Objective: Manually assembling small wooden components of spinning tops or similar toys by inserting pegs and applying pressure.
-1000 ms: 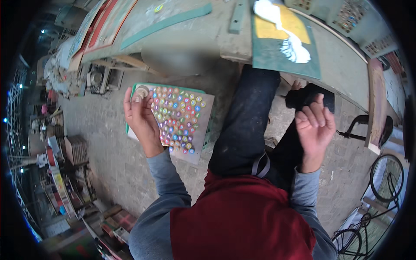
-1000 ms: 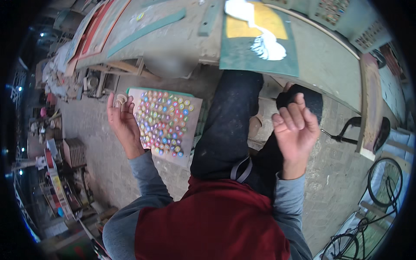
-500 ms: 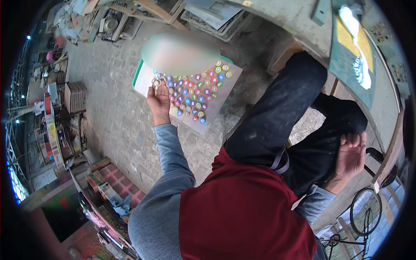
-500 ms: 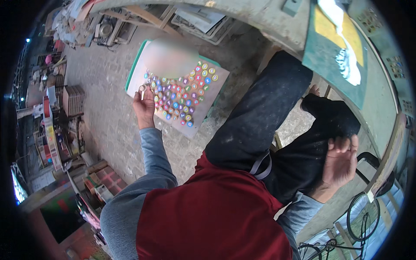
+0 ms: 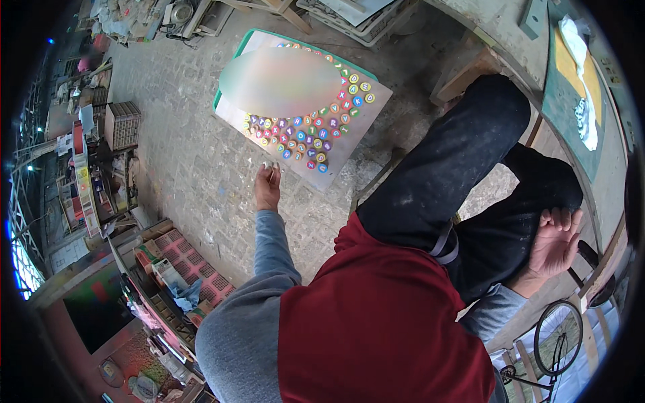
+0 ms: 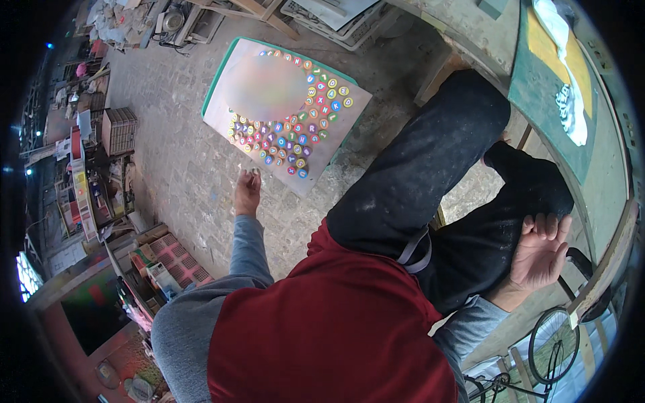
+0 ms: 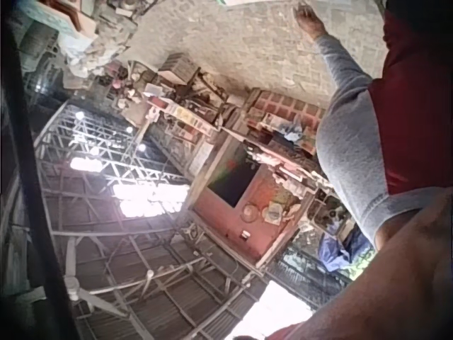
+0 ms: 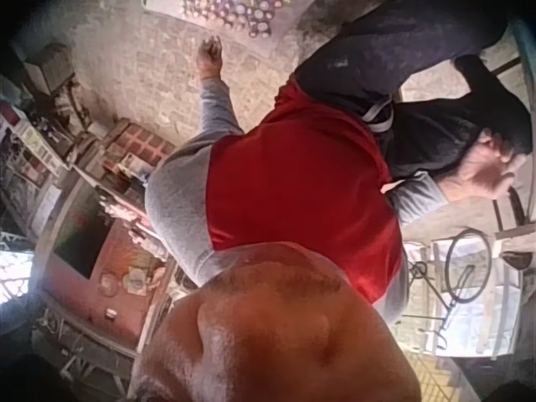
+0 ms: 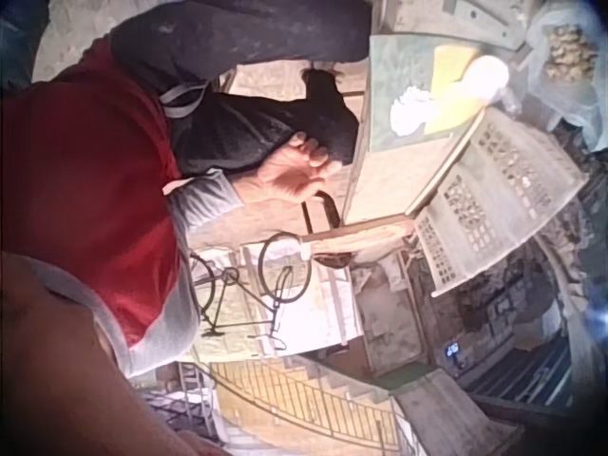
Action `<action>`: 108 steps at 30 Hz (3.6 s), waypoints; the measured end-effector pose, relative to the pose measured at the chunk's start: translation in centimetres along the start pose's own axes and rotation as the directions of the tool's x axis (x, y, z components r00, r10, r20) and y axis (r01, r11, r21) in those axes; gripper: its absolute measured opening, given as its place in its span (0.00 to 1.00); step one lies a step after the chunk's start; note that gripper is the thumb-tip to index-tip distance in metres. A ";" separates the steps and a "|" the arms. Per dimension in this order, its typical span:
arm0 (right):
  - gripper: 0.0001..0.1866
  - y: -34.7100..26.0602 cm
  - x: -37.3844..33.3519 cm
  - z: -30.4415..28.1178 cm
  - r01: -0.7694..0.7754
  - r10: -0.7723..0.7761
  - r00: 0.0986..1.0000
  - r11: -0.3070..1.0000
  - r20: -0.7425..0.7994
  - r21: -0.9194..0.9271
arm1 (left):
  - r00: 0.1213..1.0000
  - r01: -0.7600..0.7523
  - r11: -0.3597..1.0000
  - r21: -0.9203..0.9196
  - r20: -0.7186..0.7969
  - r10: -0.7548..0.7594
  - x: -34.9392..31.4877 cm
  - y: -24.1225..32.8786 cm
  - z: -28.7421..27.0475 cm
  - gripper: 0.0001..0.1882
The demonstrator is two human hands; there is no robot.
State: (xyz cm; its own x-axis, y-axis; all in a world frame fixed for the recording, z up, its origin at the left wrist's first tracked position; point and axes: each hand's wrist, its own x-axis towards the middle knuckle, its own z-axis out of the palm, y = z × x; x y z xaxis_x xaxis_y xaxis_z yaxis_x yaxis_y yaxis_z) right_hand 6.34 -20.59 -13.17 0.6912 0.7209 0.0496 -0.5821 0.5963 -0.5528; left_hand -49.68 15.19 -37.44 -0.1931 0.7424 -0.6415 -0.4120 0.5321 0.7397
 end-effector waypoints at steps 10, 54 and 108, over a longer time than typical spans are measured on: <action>0.24 0.1 0.1 -0.9 0.001 -0.002 0.999 1.000 0.053 0.029 | 0.960 -0.175 0.835 0.521 -0.098 0.262 0.9 -6.3 -0.3 0.30; 0.11 0.7 0.2 -0.1 0.071 -0.071 0.997 0.998 -0.036 0.000 | 0.653 -0.547 0.467 0.694 0.005 0.757 2.1 -3.7 0.8 0.08; 0.14 0.2 -0.5 -0.9 0.072 -0.087 0.994 0.976 0.067 0.207 | -0.279 -0.500 -0.839 -0.214 0.957 -0.078 -29.8 5.9 73.4 0.09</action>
State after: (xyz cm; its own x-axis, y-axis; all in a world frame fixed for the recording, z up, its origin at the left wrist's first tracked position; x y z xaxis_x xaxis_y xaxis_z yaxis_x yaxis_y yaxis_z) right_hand 6.24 -21.16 -14.02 0.7089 0.6884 0.1535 -0.6071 0.7064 -0.3640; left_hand 18.97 26.08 0.89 0.9384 0.1408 0.3155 0.2512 -0.9050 -0.3434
